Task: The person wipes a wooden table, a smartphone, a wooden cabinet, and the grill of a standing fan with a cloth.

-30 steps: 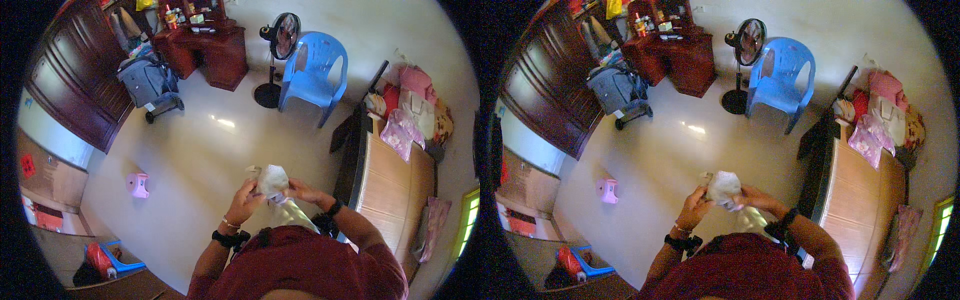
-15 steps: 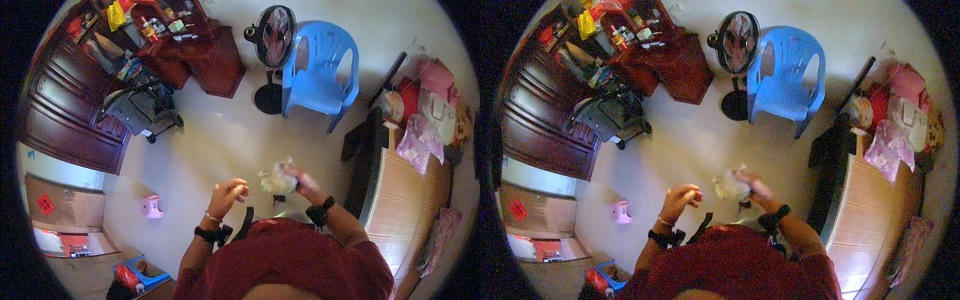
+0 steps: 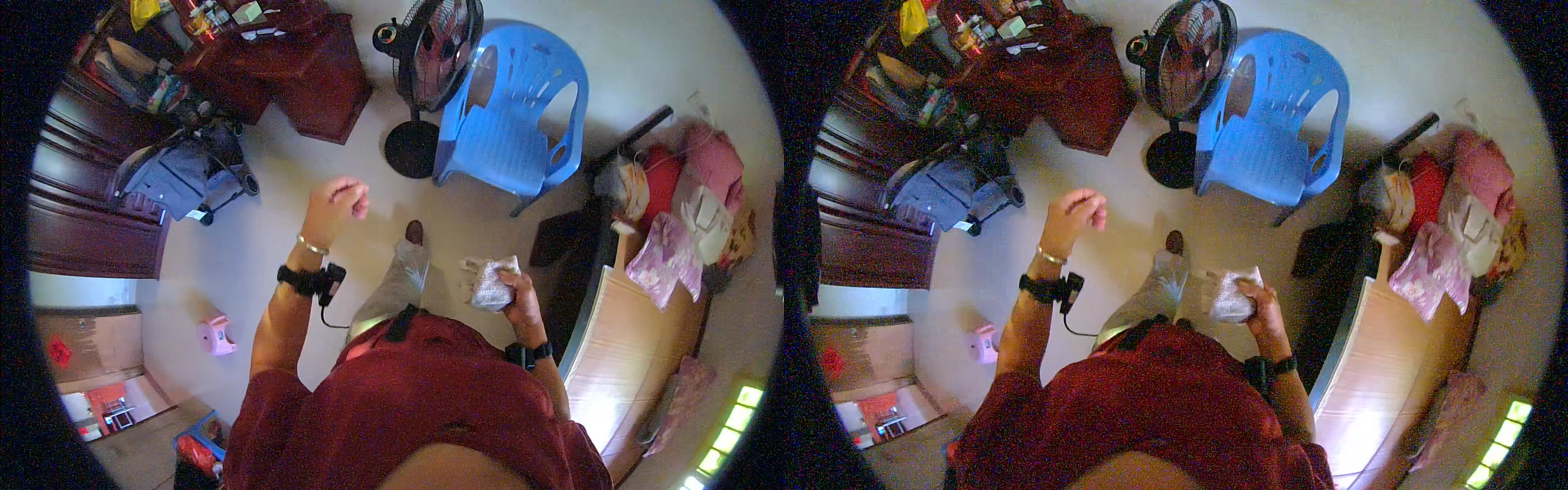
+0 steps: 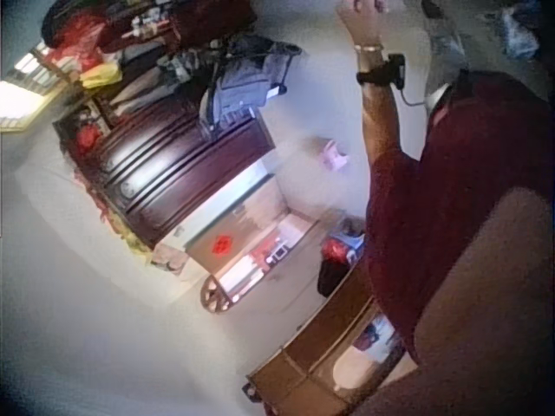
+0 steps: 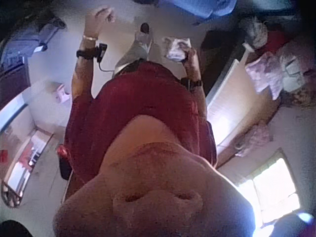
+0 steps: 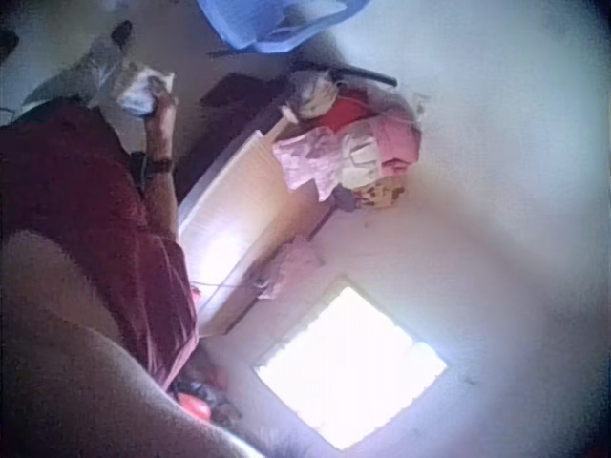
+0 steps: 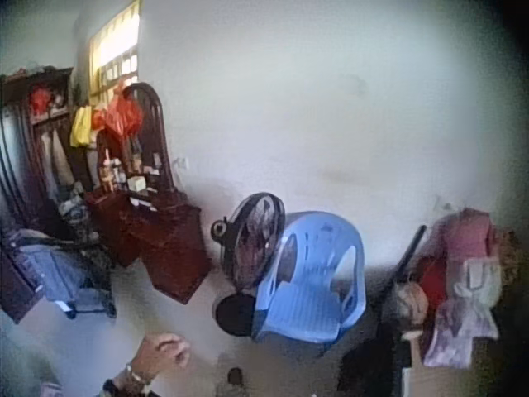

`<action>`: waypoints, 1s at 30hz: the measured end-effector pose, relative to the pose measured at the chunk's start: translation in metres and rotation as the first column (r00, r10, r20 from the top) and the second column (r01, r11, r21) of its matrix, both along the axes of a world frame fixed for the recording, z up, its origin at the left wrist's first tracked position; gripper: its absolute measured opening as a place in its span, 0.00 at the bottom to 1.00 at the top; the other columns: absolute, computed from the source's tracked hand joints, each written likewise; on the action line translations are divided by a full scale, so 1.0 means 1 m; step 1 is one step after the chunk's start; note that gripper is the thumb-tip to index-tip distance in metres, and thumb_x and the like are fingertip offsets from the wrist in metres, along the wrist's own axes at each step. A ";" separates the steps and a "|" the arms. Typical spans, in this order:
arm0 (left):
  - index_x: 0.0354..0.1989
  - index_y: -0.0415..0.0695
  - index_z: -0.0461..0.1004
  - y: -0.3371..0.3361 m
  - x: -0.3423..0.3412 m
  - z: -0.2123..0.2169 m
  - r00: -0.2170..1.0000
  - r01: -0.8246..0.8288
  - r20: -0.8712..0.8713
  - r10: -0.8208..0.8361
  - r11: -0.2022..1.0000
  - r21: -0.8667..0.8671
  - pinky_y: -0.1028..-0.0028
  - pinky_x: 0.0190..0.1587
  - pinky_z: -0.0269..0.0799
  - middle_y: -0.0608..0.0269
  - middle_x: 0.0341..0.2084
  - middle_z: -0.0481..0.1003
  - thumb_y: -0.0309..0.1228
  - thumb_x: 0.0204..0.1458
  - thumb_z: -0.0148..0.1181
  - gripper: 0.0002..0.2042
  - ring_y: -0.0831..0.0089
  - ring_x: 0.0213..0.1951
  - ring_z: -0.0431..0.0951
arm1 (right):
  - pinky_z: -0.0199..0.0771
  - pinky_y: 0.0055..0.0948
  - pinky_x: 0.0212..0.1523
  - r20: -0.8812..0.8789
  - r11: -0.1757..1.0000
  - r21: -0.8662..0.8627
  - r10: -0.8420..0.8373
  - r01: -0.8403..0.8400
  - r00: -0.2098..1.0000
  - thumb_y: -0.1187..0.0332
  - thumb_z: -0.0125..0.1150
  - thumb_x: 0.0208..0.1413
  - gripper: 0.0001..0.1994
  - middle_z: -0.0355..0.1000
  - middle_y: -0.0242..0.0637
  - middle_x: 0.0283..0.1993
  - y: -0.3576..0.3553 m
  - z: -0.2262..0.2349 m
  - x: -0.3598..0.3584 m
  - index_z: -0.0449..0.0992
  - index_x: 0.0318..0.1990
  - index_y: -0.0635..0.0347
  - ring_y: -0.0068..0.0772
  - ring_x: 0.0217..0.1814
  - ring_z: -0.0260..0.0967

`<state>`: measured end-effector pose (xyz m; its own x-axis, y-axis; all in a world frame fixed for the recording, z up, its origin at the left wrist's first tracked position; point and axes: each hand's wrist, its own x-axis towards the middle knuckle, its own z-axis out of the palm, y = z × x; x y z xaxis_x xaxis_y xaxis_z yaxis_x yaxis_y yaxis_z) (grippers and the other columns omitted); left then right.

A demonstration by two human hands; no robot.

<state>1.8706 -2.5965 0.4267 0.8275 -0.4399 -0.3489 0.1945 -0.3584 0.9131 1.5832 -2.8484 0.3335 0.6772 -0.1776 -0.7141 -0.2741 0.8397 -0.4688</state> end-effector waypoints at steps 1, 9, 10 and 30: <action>0.35 0.35 0.76 -0.009 0.008 -0.005 1.000 -0.009 0.007 0.009 1.000 0.005 0.76 0.30 0.73 0.62 0.24 0.76 0.29 0.57 0.56 0.09 0.75 0.24 0.76 | 0.80 0.38 0.44 -0.004 0.999 -0.035 0.007 -0.007 1.000 0.72 0.58 0.50 0.17 0.76 0.45 0.43 -0.009 0.004 -0.001 0.72 0.48 0.72 0.38 0.43 0.76; 0.31 0.36 0.76 -0.013 0.053 -0.043 0.996 -0.040 0.079 0.042 0.999 -0.034 0.79 0.24 0.70 0.64 0.20 0.75 0.30 0.55 0.57 0.08 0.79 0.20 0.73 | 0.78 0.39 0.47 -0.177 0.996 -0.092 -0.001 -0.015 0.984 0.66 0.59 0.54 0.19 0.73 0.41 0.47 -0.034 0.043 0.005 0.71 0.51 0.65 0.38 0.47 0.74; 0.29 0.36 0.76 -0.013 0.059 -0.049 0.989 -0.016 0.146 0.016 1.000 -0.004 0.80 0.21 0.69 0.63 0.18 0.75 0.28 0.54 0.58 0.07 0.81 0.18 0.72 | 0.78 0.39 0.47 -0.188 0.995 -0.099 0.001 -0.020 0.982 0.66 0.59 0.54 0.19 0.73 0.41 0.47 -0.037 0.048 0.009 0.71 0.51 0.65 0.38 0.47 0.74; 0.27 0.37 0.72 -0.085 0.168 -0.092 0.771 -0.010 0.561 -0.302 0.874 0.485 0.56 0.35 0.71 0.46 0.25 0.75 0.42 0.47 0.60 0.17 0.48 0.32 0.76 | 0.76 0.30 0.40 -0.154 0.899 -0.384 0.161 -0.209 0.975 0.67 0.61 0.53 0.17 0.76 0.39 0.42 -0.092 0.046 0.059 0.74 0.47 0.69 0.33 0.39 0.75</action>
<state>2.0389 -2.6818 0.3343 0.8648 -0.5019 0.0164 -0.4276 -0.7190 0.5479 1.6419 -2.9403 0.3796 0.6428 -0.3411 -0.6859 -0.4785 0.5204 -0.7073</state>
